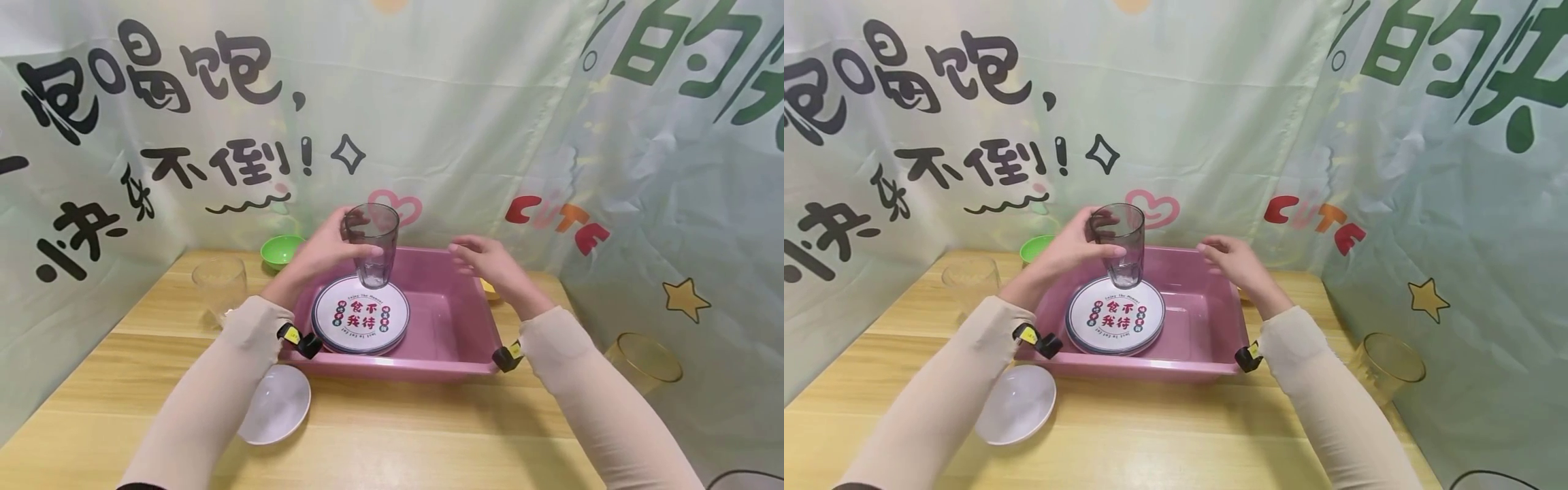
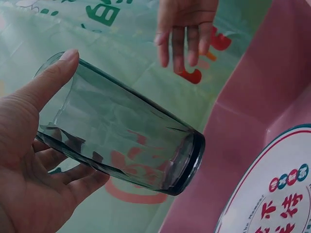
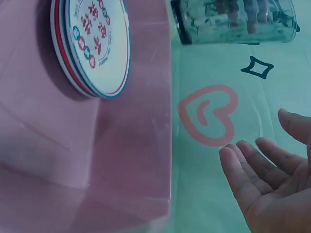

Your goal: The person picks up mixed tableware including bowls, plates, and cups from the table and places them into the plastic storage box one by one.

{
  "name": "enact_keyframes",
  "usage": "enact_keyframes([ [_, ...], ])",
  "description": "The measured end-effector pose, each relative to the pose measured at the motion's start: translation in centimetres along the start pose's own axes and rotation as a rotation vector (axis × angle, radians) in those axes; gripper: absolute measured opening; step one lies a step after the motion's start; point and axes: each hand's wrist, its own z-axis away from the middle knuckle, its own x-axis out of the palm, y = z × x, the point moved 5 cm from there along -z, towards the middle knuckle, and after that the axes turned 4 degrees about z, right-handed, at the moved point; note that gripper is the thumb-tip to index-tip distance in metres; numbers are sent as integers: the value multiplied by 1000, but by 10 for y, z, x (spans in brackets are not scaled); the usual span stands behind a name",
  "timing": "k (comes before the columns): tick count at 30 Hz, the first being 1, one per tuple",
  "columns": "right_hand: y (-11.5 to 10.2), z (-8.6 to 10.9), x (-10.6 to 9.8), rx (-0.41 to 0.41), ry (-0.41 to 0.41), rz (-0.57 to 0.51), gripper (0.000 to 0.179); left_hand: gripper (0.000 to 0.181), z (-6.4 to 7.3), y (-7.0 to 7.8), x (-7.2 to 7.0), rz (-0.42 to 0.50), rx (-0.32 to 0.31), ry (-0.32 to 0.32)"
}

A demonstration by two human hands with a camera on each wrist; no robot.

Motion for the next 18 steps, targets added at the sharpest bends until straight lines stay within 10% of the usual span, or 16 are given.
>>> enact_keyframes([
  [18,-3,-20,26,-81,9,-344,60,87,-31,-31,24,-1,24,19],
])
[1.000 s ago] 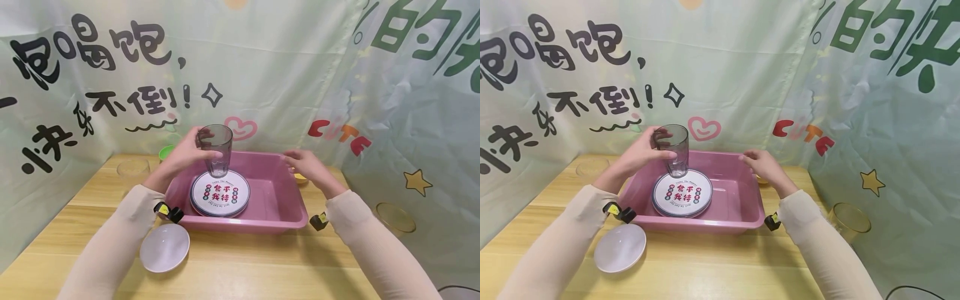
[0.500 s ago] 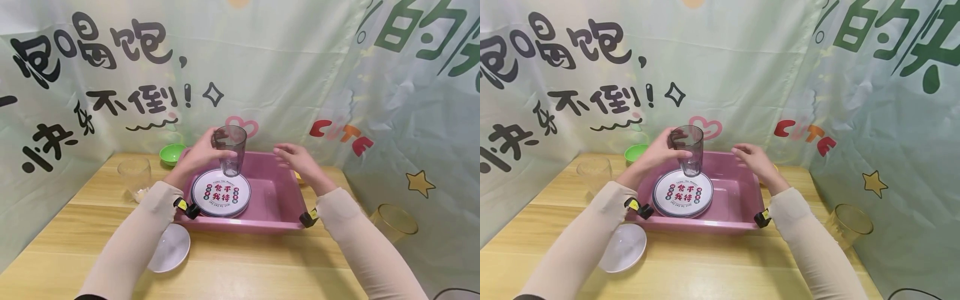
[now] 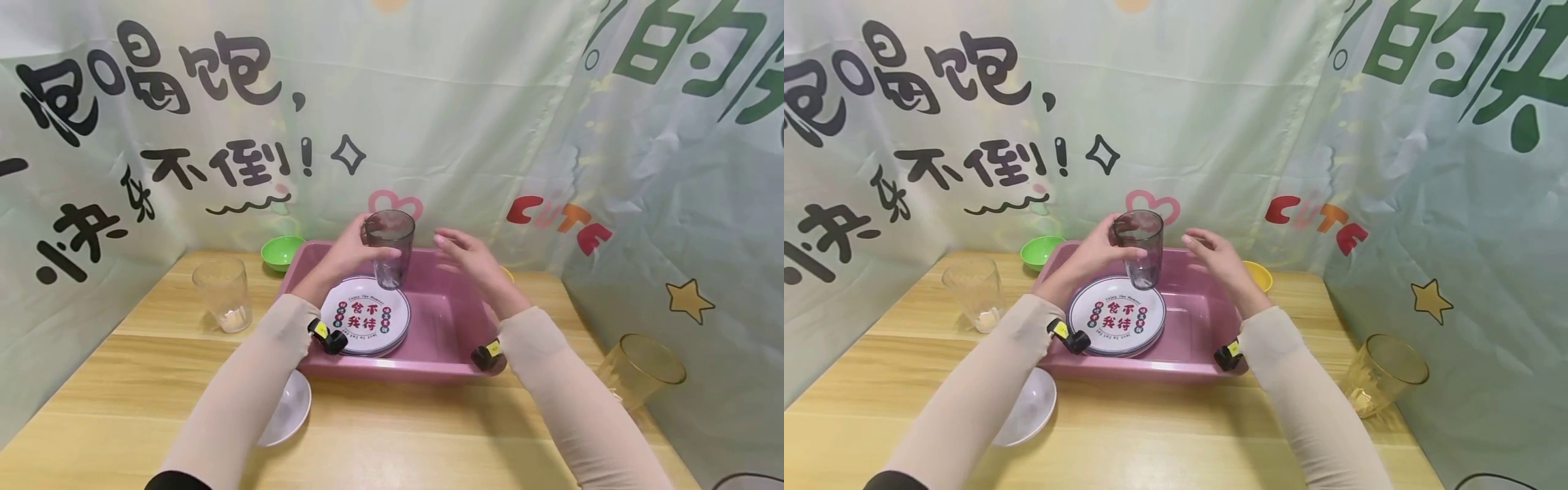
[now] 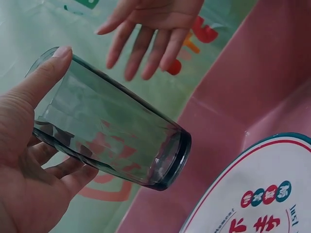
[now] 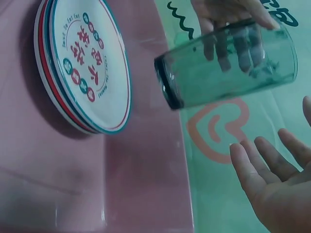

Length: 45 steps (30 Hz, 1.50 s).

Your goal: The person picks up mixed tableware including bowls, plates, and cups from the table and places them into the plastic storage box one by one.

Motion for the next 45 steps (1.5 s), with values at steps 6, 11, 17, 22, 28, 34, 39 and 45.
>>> enact_keyframes([
  [6,4,-7,9,-23,8,-24,61,88,-8,-7,11,34,13,-15],
  [11,9,-12,10,-37,37,-19,61,95,-14,-8,20,33,16,-46],
  [17,15,-15,9,-64,55,-59,64,107,-22,-13,30,39,-12,-47],
  [22,17,-16,8,-77,62,-103,62,88,-27,-16,39,53,18,-56],
  [28,21,-20,5,-76,46,-121,62,96,-30,-21,48,26,0,-52],
  [34,29,-22,-1,-46,65,-161,61,87,-33,-28,55,34,-15,-31],
  [39,38,-24,-6,-9,82,-197,64,87,-37,-35,62,32,-33,-14],
  [45,43,-26,-10,2,107,-238,64,84,-40,-41,67,25,-28,-8],
])
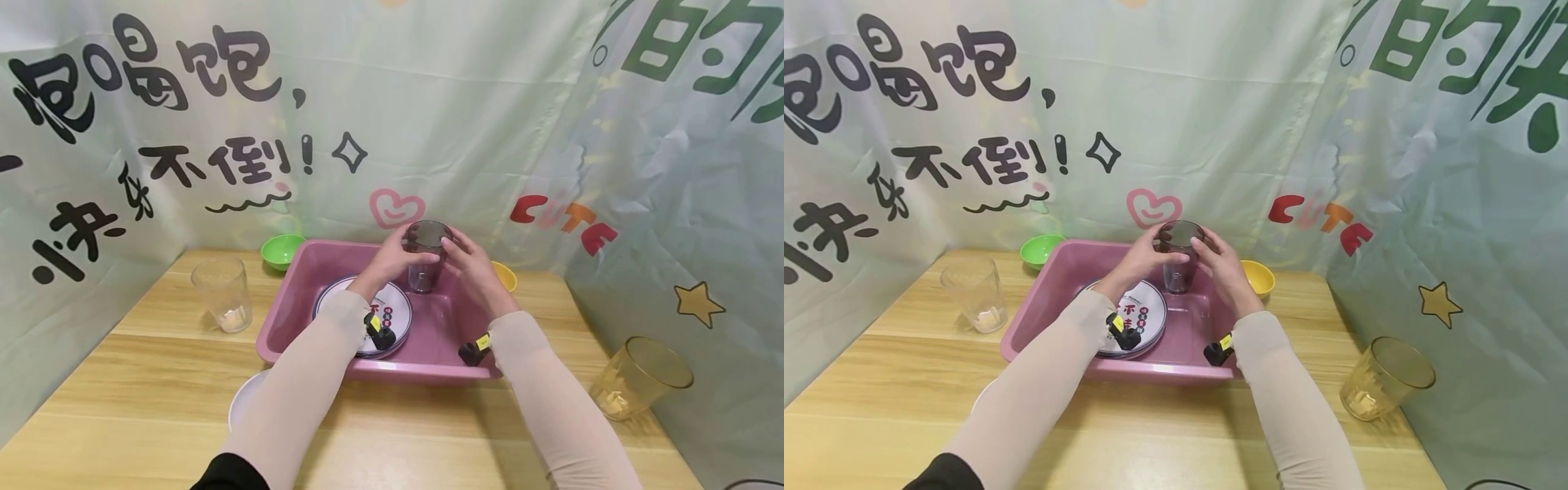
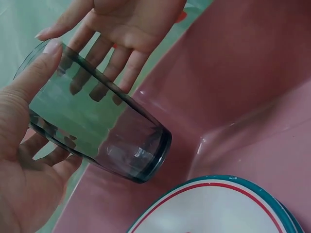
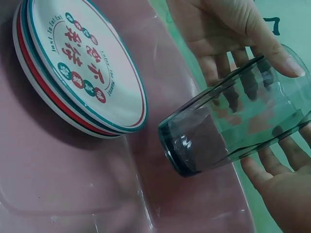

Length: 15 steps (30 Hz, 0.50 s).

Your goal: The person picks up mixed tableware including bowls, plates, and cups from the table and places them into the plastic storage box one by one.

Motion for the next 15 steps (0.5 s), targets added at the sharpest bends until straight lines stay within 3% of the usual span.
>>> enact_keyframes([
  [7,6,-1,-3,18,16,22,64,84,-1,-7,3,-20,-5,-27],
  [15,14,-3,-7,48,16,124,69,81,0,-16,7,-54,-12,-37],
])
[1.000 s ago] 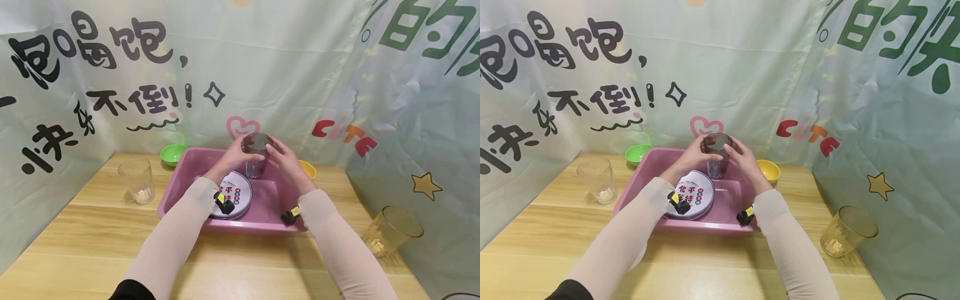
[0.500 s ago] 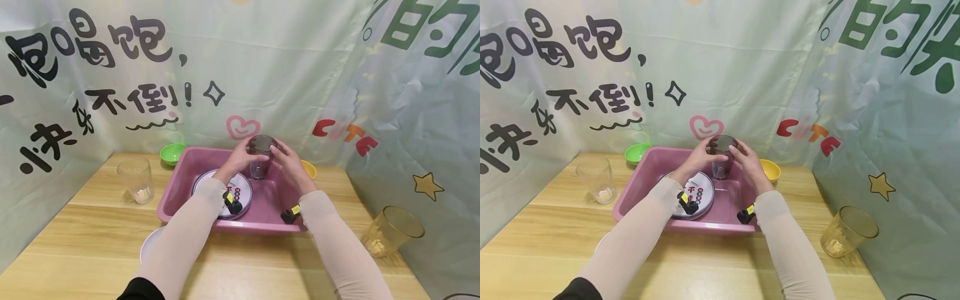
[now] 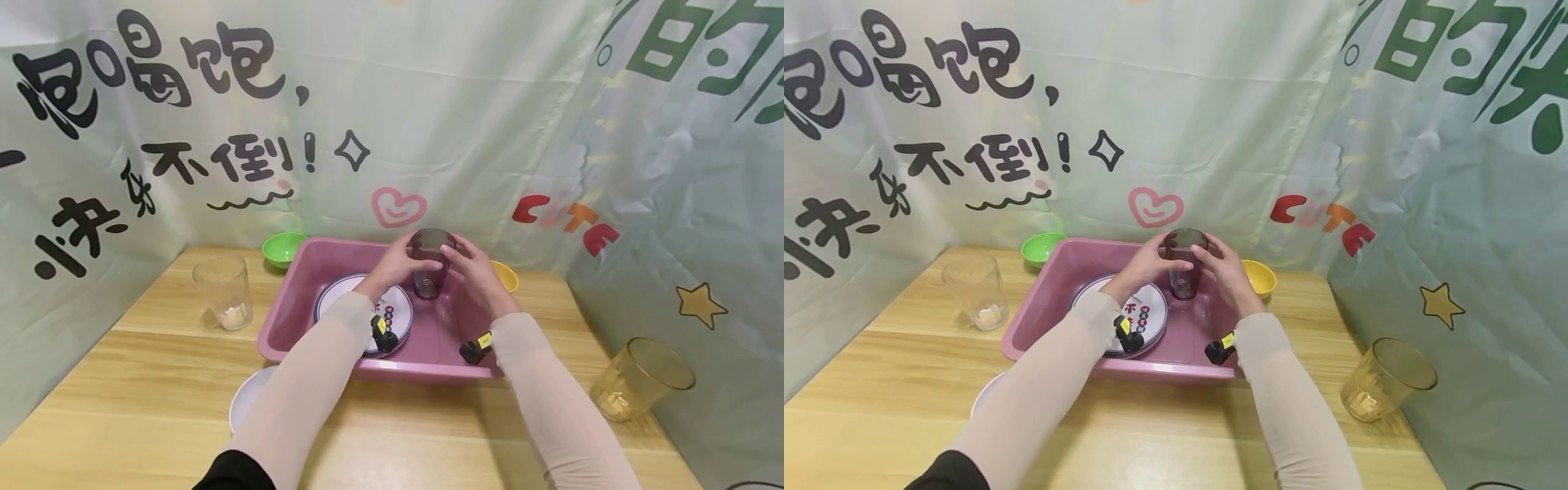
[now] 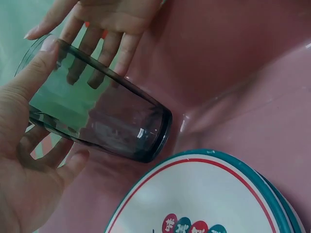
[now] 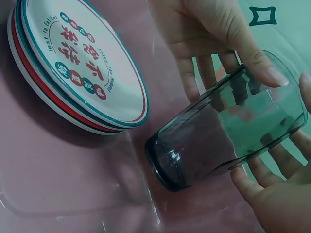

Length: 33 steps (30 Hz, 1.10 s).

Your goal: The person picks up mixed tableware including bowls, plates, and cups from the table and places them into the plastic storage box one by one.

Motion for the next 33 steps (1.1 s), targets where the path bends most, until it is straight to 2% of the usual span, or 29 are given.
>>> enact_keyframes([
  [10,8,-2,2,11,-37,11,71,78,1,-7,3,-84,3,-11],
  [16,11,-2,3,30,-41,-9,72,75,0,-11,6,-82,8,-26],
  [21,10,-2,6,18,-76,3,71,72,-1,-14,6,-92,3,-30],
  [29,13,-2,6,34,-122,38,69,67,-1,-16,11,-50,20,-97],
  [33,13,-2,6,35,-129,44,66,64,0,-16,11,-81,20,-83],
])
